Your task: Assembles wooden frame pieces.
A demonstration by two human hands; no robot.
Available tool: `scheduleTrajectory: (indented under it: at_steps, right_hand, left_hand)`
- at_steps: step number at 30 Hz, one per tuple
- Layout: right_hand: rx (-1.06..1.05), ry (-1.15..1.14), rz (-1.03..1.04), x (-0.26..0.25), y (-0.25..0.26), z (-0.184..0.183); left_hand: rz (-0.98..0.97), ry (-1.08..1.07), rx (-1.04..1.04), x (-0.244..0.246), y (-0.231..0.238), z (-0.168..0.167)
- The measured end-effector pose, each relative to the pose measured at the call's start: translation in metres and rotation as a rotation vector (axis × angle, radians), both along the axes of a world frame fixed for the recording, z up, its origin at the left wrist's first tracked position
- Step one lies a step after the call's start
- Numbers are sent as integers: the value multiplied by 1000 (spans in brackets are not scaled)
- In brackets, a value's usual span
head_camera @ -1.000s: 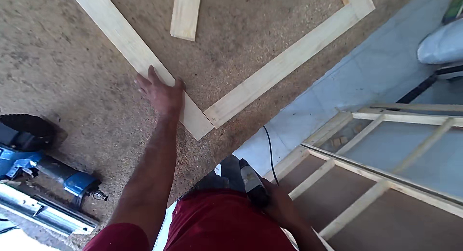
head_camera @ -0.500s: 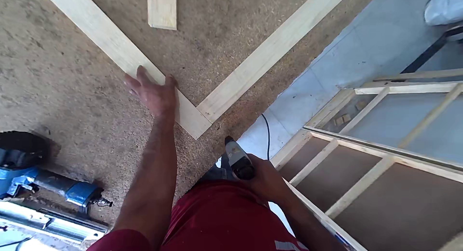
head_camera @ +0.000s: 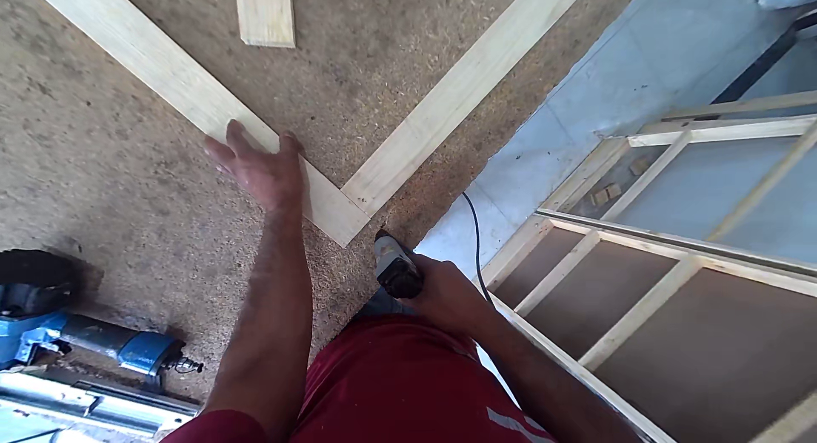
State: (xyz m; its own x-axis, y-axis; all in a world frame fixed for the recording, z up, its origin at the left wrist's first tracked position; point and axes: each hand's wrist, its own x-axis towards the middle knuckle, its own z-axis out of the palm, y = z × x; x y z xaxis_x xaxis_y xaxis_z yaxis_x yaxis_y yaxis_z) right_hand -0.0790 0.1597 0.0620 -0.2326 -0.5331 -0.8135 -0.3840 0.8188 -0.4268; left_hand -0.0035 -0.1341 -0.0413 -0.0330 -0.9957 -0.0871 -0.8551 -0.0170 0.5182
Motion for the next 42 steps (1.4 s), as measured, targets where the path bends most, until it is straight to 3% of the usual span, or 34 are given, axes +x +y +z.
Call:
scheduleTrajectory:
  at_steps: [19,21,23,25,27,30,42]
  right_hand:
    - [-32,45,30,0,-20,-14]
    - [-17,50,28,0,-22,-11]
    - [-2,36,38,-1,-21,-9]
    - [-22,47,39,1,-18,-11]
    - [-32,59,38,2,-17,-13]
    - [-26,63,39,2,-19,-12]
    - [-14,74,65,0,-23,-9]
  left_hand:
    - [-25,35,-18,10,-2,9]
    - [-241,73,-71,19,1,28]
    - [-703,69,-99,30,3,40]
    - [-1171,23,-69,30,1,36]
    - [-1405,-57,-19,27,0,24]
    - [-1473,-52,35,27,-2,13]
    - [-1402,156,37,33,0,-2]
